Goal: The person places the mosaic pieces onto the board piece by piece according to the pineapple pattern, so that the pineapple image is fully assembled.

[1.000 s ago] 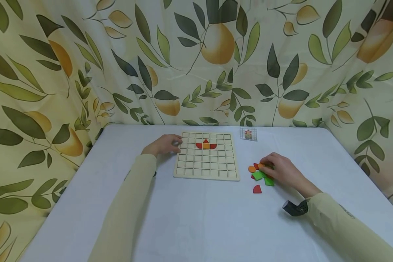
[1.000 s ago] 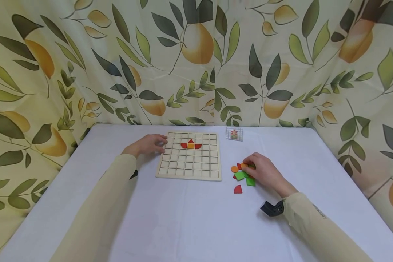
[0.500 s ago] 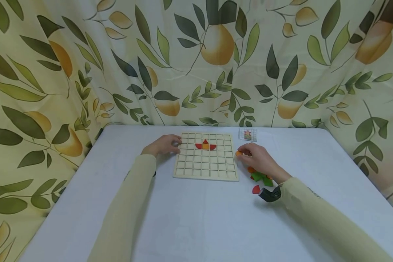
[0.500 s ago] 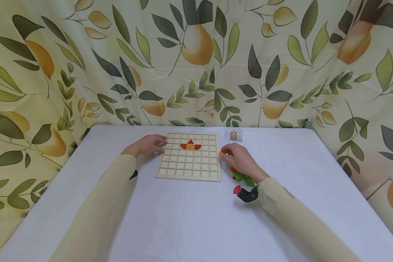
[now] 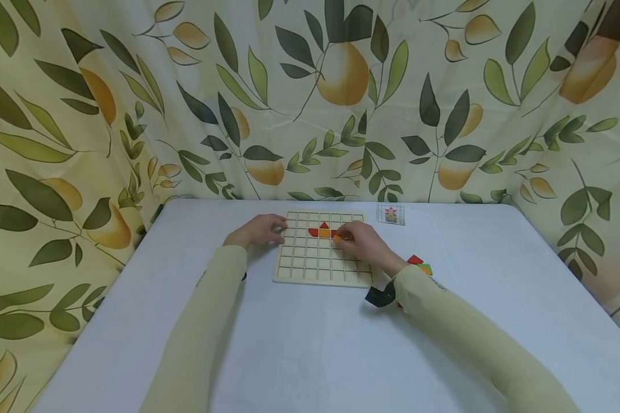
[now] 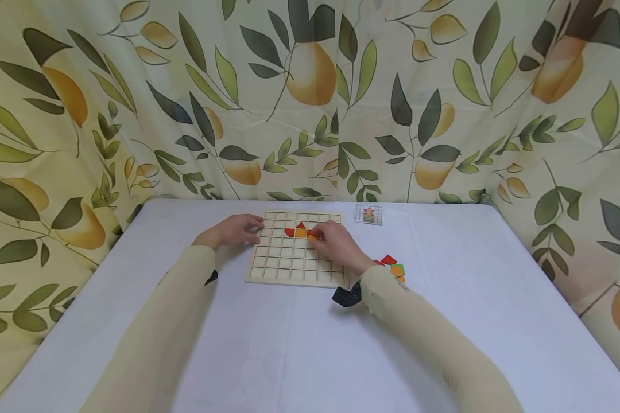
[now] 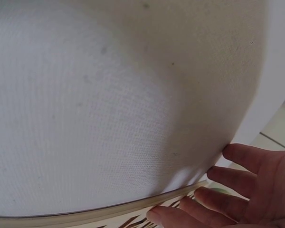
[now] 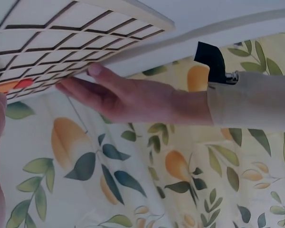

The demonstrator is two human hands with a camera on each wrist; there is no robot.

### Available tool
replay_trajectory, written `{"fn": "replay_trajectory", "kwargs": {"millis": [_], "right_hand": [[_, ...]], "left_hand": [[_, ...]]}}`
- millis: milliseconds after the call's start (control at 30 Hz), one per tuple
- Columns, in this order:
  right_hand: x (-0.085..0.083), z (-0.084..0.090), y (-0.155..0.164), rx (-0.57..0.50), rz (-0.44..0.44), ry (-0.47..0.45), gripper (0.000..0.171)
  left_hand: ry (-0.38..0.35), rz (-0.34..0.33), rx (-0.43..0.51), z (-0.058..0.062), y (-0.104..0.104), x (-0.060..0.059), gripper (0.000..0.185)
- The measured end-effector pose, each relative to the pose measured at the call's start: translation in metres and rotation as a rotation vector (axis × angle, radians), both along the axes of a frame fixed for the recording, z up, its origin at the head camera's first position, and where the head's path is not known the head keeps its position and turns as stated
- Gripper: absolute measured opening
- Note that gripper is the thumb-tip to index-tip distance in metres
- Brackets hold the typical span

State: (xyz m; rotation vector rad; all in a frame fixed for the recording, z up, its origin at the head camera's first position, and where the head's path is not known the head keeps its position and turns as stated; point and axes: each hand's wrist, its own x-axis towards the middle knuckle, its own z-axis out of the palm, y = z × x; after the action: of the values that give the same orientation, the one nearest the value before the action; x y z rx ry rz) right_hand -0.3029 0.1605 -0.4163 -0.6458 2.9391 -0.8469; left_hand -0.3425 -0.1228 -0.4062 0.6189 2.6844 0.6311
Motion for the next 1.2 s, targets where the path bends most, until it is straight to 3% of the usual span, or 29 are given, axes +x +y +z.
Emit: {"fn": "replay_trajectory", "kwargs": {"millis": [300, 767, 1200], "right_hand": [[-0.006, -0.004, -0.022, 0.007, 0.086, 0.065, 0.023], [-0.007, -0.008, -0.033, 0.040, 0.128, 0.119, 0.016], [-0.010, -0.009, -0.035, 0.050, 0.092, 0.070, 0.021]], "left_hand": [[-0.005, 0.010, 0.016, -0.002, -0.001, 0.001, 0.044], [-0.016, 0.020, 0.018, -0.001, 0.000, 0.001, 0.043], [-0.012, 0.026, 0.025, 0.000, 0.000, 0.001, 0.043]]}}
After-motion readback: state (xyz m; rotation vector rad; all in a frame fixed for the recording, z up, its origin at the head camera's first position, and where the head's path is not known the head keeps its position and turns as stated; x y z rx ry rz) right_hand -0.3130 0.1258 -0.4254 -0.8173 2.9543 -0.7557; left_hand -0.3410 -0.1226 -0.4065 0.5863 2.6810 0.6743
